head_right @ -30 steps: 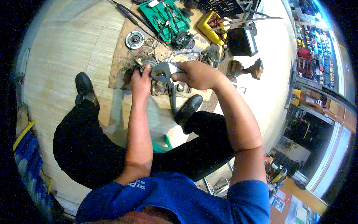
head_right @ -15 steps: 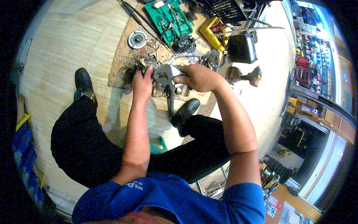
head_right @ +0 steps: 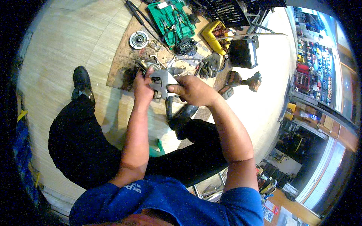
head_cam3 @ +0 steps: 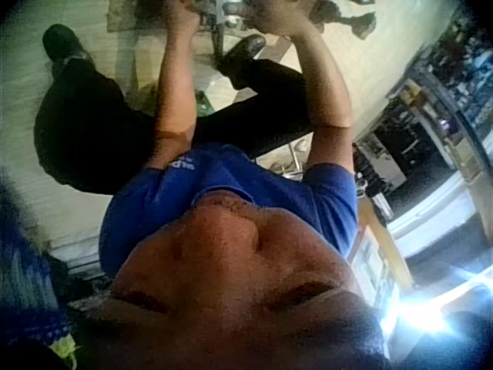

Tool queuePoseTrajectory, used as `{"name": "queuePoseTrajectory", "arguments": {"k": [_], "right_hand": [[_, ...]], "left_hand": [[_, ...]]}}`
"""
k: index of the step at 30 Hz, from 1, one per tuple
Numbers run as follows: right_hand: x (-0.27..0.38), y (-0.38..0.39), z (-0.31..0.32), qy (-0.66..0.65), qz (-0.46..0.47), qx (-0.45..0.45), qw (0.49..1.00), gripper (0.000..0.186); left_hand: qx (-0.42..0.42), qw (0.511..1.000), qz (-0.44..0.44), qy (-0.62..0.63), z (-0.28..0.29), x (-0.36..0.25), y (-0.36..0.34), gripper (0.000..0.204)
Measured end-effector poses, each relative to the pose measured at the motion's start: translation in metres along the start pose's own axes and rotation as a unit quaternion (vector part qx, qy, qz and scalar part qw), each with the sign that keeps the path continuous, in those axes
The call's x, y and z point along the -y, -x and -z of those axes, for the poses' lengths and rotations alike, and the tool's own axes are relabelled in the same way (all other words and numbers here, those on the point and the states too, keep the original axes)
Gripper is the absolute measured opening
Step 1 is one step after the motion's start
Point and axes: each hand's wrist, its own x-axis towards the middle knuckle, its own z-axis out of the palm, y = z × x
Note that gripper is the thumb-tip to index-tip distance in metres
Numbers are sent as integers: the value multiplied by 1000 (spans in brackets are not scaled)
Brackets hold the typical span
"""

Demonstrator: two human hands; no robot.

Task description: The person uses an adjustable wrench to loosen or tighten components on a mechanical assembly while holding it by hand.

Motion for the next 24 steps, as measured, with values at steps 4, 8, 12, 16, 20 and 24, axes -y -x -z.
{"name": "queuePoseTrajectory", "arguments": {"k": [4, 8, 12, 16, 20, 24], "right_hand": [[-10, 2, 8, 93, 34, -22, 995, 37], [-17, 1, 19, 113, 69, -27, 991, 36], [-5, -1, 24, 130, 58, -1, 990, 37], [-8, -7, 25, 150, 55, -4, 987, 39], [-7, -9, 24, 151, 51, -6, 987, 41], [-6, -9, 22, 136, 54, -11, 989, 42]], "left_hand": [[22, 999, 29, -11, 2, -2, -5, 42], [20, 999, 13, -22, 6, -9, -4, 44], [24, 1000, 13, -11, 7, -9, -5, 43], [28, 998, 7, -52, 7, -8, -5, 42], [30, 999, 5, -40, 9, -13, -4, 42], [24, 998, 9, -58, 9, -16, -2, 41]]}}
